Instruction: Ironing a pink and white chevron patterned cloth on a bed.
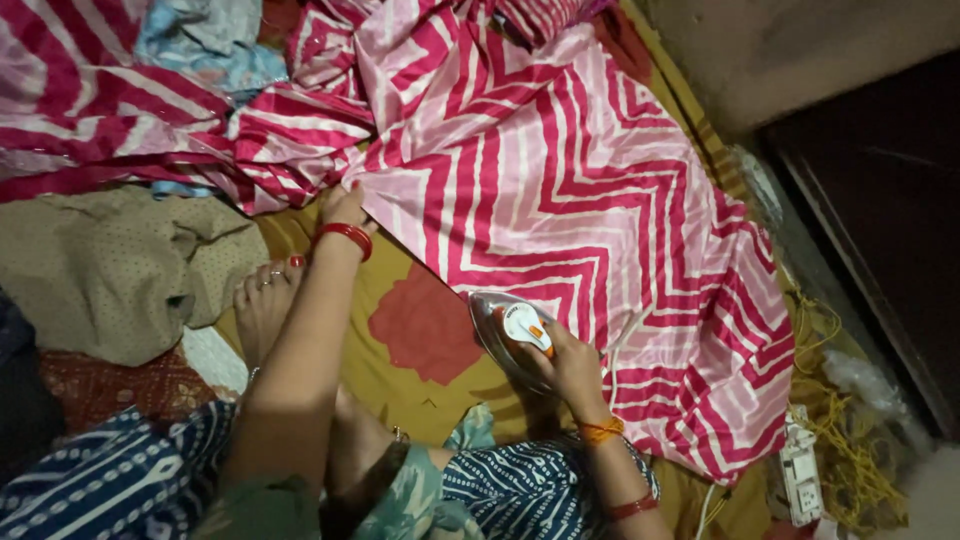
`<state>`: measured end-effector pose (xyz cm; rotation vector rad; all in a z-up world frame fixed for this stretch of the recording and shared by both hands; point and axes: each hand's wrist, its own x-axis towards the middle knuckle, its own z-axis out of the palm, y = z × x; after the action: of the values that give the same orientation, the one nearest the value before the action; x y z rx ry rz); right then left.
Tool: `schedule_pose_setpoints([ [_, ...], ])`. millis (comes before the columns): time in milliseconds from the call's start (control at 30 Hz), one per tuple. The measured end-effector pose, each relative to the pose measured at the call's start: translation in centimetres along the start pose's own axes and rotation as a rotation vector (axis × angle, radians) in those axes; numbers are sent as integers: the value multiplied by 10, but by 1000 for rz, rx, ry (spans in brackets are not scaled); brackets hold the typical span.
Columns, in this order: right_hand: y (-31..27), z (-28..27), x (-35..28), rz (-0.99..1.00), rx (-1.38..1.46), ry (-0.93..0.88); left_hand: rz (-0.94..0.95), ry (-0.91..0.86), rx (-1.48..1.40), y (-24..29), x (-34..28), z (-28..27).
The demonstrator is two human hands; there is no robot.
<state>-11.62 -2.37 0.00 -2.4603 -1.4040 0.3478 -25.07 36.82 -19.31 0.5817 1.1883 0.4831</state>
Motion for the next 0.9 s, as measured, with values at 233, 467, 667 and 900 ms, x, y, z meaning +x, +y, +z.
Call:
schedule_pose_setpoints([
  [233, -53, 2, 49, 0, 26, 64, 42, -35, -138, -18, 26, 0],
  [467, -85, 21, 112, -65, 14, 136, 1057, 556, 762, 8, -108, 40],
  [667, -86, 21, 99, -12, 27, 105, 855, 31, 945, -26, -126, 41],
  [900, -48, 17, 26, 97, 31, 223, 785, -11, 1275, -45, -143, 34],
])
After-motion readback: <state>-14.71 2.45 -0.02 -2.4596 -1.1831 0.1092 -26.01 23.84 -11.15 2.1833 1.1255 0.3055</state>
